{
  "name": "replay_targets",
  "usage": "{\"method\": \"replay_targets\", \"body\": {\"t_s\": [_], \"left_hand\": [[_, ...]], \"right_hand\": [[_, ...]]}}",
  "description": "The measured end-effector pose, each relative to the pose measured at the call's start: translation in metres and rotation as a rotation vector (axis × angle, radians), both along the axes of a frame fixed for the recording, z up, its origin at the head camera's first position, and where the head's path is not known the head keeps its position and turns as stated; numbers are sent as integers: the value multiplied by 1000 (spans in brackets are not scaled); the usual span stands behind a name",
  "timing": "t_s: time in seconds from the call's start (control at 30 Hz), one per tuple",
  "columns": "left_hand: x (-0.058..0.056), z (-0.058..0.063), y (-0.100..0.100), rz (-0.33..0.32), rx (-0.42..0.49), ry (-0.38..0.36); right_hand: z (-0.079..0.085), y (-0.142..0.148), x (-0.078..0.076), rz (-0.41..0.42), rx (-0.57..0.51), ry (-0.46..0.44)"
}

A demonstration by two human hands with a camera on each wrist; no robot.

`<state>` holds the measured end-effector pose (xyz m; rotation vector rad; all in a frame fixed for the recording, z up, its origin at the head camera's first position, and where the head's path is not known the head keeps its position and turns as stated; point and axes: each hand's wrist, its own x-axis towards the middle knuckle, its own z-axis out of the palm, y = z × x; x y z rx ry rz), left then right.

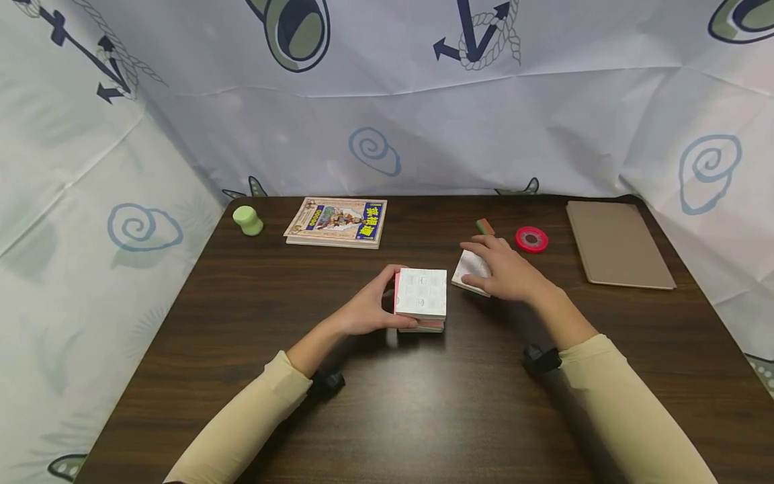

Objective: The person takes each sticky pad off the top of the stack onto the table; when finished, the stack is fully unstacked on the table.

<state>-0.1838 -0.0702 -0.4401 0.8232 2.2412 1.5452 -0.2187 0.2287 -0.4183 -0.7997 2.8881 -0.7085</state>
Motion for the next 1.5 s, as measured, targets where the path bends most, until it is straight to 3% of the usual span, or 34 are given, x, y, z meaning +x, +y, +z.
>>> {"method": "replay_targets", "body": {"t_s": [0.13,0.27,0.4,0.57,0.63,0.87,0.97,1.17,1.33,1.5], "left_hand": [[0,0,-1,-4,3,-5],[0,-1,-2,-16,18,-13],[-1,-1,-1,-33,47,-33],[-1,-2,0,-54,85,-53],[0,1,1,-59,88,-65],[12,31,-1,-62,87,-71],[10,27,0,-62,79,-78],[0,2,2,-47,90,-80],[-2,-2,1,-31,65,-56],[-1,-1,1,-12,39,-45]], "right_hand": [[24,-14,12,29,-100,-1],[41,-35,29,120,-154,-1],[45,-55,43,225,-96,28],[41,-69,51,280,-8,58],[39,-71,51,284,-6,61],[36,-74,49,279,-21,59],[36,-74,49,274,-17,61],[41,-69,51,251,-8,57],[49,-51,52,209,-26,58],[49,-14,45,114,-20,48]]}}
